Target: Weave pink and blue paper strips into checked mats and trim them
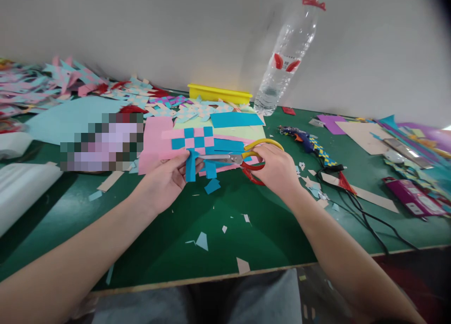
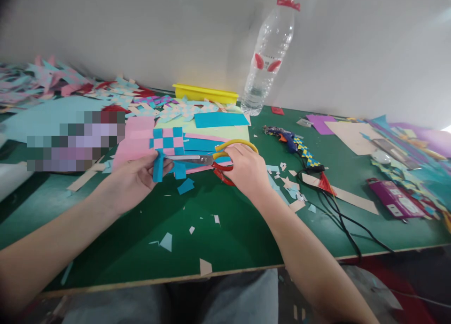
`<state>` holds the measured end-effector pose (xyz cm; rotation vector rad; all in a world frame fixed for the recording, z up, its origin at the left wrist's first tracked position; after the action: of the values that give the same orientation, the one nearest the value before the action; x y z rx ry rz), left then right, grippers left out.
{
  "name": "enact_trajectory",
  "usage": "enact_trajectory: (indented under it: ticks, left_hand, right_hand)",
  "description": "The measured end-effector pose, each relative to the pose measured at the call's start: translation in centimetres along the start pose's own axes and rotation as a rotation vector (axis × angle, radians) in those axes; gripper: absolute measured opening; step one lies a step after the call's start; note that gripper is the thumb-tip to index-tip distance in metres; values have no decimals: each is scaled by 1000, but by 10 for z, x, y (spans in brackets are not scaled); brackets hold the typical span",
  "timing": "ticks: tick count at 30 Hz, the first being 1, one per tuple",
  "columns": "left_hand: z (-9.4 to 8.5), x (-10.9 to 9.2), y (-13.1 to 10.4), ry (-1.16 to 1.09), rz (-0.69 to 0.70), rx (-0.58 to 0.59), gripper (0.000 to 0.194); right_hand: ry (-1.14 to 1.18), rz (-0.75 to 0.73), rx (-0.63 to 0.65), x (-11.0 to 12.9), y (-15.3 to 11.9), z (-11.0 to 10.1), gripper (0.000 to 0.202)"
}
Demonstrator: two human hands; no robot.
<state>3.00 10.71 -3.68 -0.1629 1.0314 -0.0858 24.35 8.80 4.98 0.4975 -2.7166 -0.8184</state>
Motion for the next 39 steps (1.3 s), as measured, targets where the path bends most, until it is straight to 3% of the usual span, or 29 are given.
enact_trajectory:
  ticks: [6, 12, 16, 20, 25, 39]
  left_hand:
    - [-4, 2, -1, 14, -31, -59, 22]
    - [-2, -3, -2, 14, -2, -93, 23]
    - [-2, -2, -1, 13, 0, -64, 17]
    - [4, -1, -1, -8, -9, 13, 22]
    - [-3, 0, -1, -13, -18, -78, 23]
    - [3, -5, -1, -57, 26, -29, 22]
  right_hand:
    - [12, 39, 28, -3, 0, 3, 21]
    - [172, 145, 45, -10, 4, 3, 26]
    - [201, 181, 20, -12, 6, -2, 32]
    - [170, 142, 51, -3, 6, -2, 40]
    - [92, 65, 56, 9, 4, 0, 38]
    - [5, 96, 85, -3, 5, 8, 36]
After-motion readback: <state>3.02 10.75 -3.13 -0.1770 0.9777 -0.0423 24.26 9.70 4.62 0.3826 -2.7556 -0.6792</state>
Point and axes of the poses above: each hand's wrist, its own y-axis towards the middle knuckle, its own z-axis out of the palm, x = y × z, the point moved 10 cm from there along y, towards the middle knuckle, and after that the axes turned 8 degrees about z, right-handed, at the moved point
